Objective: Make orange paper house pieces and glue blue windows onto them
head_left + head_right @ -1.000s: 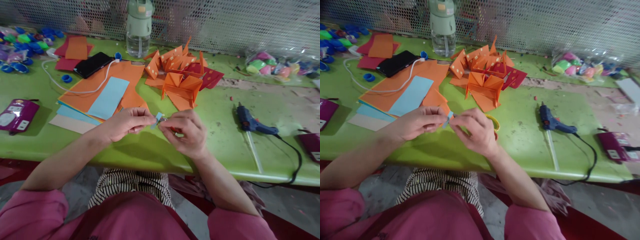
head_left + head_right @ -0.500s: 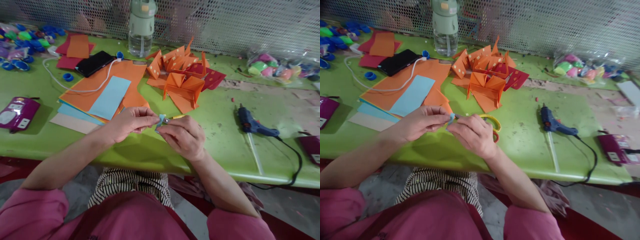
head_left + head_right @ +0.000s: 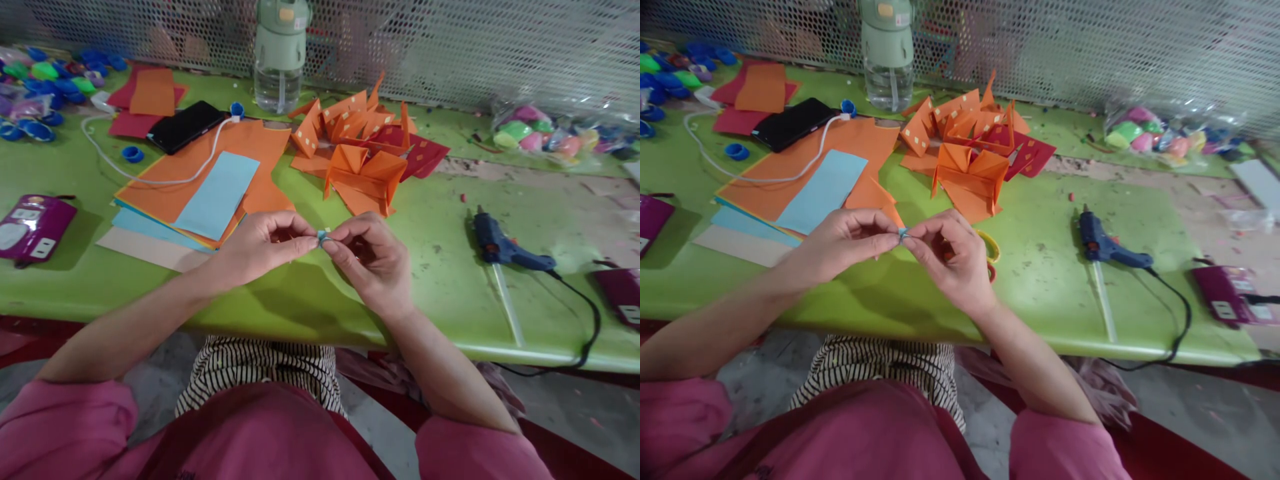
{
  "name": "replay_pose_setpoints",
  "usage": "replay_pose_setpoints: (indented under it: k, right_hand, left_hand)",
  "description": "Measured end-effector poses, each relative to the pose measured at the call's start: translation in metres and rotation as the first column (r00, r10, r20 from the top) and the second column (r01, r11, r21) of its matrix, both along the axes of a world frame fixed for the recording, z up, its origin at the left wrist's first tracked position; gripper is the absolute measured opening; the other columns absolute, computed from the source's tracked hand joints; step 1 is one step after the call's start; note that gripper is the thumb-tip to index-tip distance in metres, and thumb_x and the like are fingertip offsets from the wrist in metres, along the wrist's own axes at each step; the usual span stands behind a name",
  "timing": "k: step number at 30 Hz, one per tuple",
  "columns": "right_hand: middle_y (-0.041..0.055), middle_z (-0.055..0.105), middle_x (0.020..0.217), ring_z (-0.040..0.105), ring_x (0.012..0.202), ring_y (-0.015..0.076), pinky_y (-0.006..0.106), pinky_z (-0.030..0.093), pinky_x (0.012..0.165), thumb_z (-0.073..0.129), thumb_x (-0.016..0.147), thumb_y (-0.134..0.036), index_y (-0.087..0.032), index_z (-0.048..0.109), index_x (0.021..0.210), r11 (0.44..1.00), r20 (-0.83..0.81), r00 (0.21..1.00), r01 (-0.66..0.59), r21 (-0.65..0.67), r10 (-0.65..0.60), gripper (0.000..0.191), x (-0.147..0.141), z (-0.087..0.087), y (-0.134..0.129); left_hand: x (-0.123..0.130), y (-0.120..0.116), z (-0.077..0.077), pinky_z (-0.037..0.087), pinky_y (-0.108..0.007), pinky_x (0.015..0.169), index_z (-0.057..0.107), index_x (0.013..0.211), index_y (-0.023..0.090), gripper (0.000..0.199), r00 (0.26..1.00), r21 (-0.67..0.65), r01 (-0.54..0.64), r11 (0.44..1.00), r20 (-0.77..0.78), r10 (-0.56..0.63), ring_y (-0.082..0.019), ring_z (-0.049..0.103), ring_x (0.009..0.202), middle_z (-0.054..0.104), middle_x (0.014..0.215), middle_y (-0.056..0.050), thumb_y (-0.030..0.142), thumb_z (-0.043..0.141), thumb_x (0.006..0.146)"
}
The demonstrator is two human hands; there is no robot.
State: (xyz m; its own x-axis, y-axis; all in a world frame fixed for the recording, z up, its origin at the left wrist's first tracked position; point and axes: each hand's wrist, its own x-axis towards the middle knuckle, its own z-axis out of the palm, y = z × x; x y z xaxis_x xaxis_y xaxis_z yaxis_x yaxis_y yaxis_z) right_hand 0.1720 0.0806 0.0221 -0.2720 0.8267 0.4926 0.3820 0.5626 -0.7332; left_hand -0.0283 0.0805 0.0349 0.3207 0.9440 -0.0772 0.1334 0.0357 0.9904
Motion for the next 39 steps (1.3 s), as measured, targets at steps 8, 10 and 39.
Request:
replay_pose_setpoints:
  k: [8,10,39]
  right_hand:
    - [-0.0022,0.057,0.081,0.05,0.064,0.0092,0.026,0.04,0.056,0.076,0.088,-0.035,-0.022,0.067,0.09,0.989,-0.095,0.995,-0.01,-0.144,-0.004,0.016,-0.001,-0.0025,0.0006]
    - [-0.002,0.057,0.081,0.05,0.064,0.0092,0.026,0.039,0.055,0.075,0.088,-0.035,-0.022,0.066,0.09,0.988,-0.1,0.995,-0.018,-0.152,0.003,0.016,-0.001,-0.0024,0.0008]
    - [-0.002,0.059,0.075,0.043,0.056,0.0077,0.025,0.036,0.051,0.069,0.088,-0.025,-0.02,0.066,0.081,0.996,0.028,0.999,-0.025,-0.085,0.028,0.01,-0.0015,0.0027,0.0013]
  left_hand:
    - [-0.0026,0.0003,-0.0032,0.04,-0.022,0.061,0.073,0.089,0.018,0.02,0.995,0.088,0.044,0.995,-0.094,-0.036,-0.01,0.054,0.068,0.068,0.078,0.0,0.038,0.07,0.086]
    - [-0.0023,-0.0002,-0.0027,0.041,-0.023,0.062,0.073,0.089,0.018,0.019,0.994,0.092,0.047,0.995,-0.102,-0.037,-0.01,0.055,0.069,0.069,0.079,0.0,0.037,0.07,0.086]
    - [0.0023,-0.0073,0.0008,0.048,-0.024,0.065,0.063,0.082,0.02,0.004,0.926,0.511,0.021,0.859,-0.334,0.176,-0.011,0.06,0.067,0.067,0.075,0.0,0.023,0.062,0.084]
